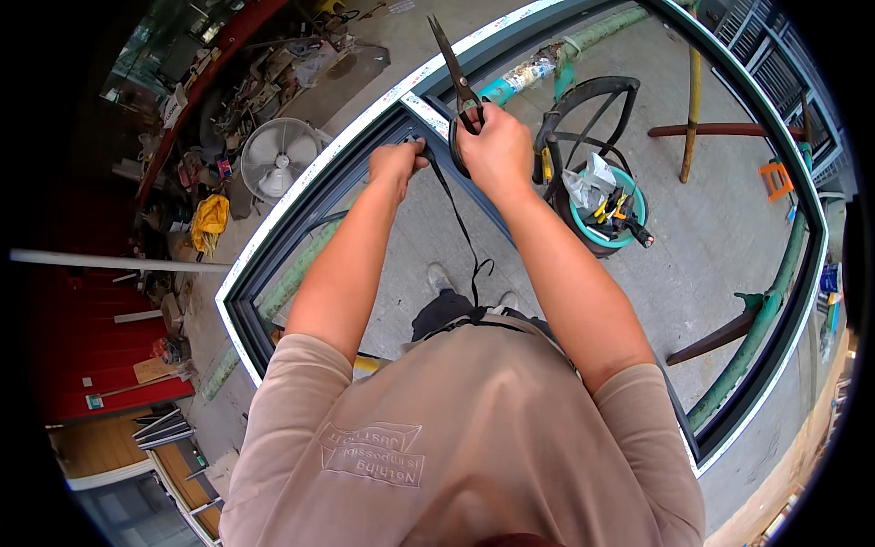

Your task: The person installs a black rubber sealant strip into the groove of a metal window frame. They press the strip into place by hand, using shears to cut the strip to the correct length at the corners and ends.

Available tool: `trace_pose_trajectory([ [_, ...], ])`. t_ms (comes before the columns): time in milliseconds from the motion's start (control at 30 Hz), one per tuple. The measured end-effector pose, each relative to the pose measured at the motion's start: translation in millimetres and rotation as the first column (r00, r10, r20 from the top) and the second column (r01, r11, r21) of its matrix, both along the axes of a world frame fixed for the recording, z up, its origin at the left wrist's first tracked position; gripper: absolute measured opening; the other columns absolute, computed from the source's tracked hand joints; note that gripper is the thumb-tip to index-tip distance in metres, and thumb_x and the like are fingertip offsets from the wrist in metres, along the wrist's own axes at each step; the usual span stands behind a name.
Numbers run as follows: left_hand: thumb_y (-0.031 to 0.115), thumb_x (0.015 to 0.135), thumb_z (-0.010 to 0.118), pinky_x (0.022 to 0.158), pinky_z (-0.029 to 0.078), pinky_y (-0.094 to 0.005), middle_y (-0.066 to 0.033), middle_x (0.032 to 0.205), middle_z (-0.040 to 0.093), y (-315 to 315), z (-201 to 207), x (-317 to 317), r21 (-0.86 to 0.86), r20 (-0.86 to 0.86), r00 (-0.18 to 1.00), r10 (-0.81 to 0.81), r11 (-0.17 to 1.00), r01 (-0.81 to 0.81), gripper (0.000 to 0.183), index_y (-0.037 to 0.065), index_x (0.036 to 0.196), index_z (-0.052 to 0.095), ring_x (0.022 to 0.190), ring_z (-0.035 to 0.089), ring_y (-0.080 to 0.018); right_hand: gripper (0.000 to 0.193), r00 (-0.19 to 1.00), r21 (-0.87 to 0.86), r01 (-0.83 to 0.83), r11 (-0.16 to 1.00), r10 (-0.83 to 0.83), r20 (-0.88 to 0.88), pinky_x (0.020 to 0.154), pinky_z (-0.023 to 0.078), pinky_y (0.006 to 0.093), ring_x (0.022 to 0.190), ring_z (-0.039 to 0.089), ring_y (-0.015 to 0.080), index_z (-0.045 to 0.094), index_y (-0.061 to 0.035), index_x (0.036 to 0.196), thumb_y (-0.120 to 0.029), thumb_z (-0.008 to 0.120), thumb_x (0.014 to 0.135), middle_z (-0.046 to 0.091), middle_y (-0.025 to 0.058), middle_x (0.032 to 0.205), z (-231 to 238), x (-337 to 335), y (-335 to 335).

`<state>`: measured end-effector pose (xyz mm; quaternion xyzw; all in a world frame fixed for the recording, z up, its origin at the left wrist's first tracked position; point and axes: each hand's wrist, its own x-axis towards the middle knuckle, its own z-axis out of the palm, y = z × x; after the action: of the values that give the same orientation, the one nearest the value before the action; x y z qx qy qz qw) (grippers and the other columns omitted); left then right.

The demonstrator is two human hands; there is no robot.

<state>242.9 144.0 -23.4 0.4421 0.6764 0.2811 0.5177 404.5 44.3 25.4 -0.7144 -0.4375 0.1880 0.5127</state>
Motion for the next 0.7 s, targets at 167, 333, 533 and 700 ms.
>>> trace_pose_trajectory([
  [167, 0.020, 0.096, 0.081, 0.051, 0.039, -0.0309, -0.0078, 0.071, 0.070, 9, 2, -1, -0.095, 0.029, 0.999, 0.030, 0.995, -0.027, 0.025, 0.000, 0.084, 0.074, 0.053, 0.051, -0.0132, 0.024, 1.000, -0.019, 0.002, 1.000, -0.001, 0.012, 0.079, 0.060, 0.0449, 0.085, 0.079, 0.0367, 0.078, -0.0042, 0.096, -0.028, 0.081, 0.092, 0.081, 0.0158, 0.089, 0, 0, 0],
  [333, 0.021, 0.096, 0.079, 0.049, 0.033, -0.0316, -0.0029, 0.068, 0.065, 17, 0, 1, -0.147, 0.046, 0.999, 0.011, 0.989, -0.004, 0.024, 0.004, 0.081, 0.073, 0.052, 0.044, -0.0122, 0.024, 1.000, -0.016, 0.013, 1.000, -0.012, 0.026, 0.080, 0.061, 0.0452, 0.086, 0.080, 0.0355, 0.079, -0.0059, 0.094, -0.029, 0.083, 0.090, 0.082, 0.0138, 0.089, -2, 3, 0],
  [533, 0.037, 0.106, 0.070, 0.049, 0.021, -0.0316, 0.0079, 0.065, 0.051, 10, -5, -2, -0.145, 0.010, 0.999, 0.052, 0.988, -0.050, 0.030, 0.013, 0.089, 0.071, 0.050, 0.033, -0.0094, 0.025, 0.999, -0.007, -0.025, 1.000, 0.025, -0.027, 0.079, 0.061, 0.0448, 0.084, 0.080, 0.0353, 0.078, -0.0050, 0.094, -0.029, 0.083, 0.090, 0.082, 0.0148, 0.090, 0, 0, 0],
  [700, 0.037, 0.106, 0.070, 0.049, 0.023, -0.0323, 0.0072, 0.065, 0.051, 18, 2, 2, -0.202, 0.038, 0.999, 0.014, 0.979, -0.006, 0.030, 0.013, 0.089, 0.070, 0.050, 0.033, -0.0096, 0.024, 0.999, 0.014, -0.014, 1.000, 0.015, -0.032, 0.079, 0.061, 0.0441, 0.085, 0.080, 0.0348, 0.078, -0.0042, 0.095, -0.027, 0.083, 0.090, 0.082, 0.0151, 0.091, -2, 3, 3],
])
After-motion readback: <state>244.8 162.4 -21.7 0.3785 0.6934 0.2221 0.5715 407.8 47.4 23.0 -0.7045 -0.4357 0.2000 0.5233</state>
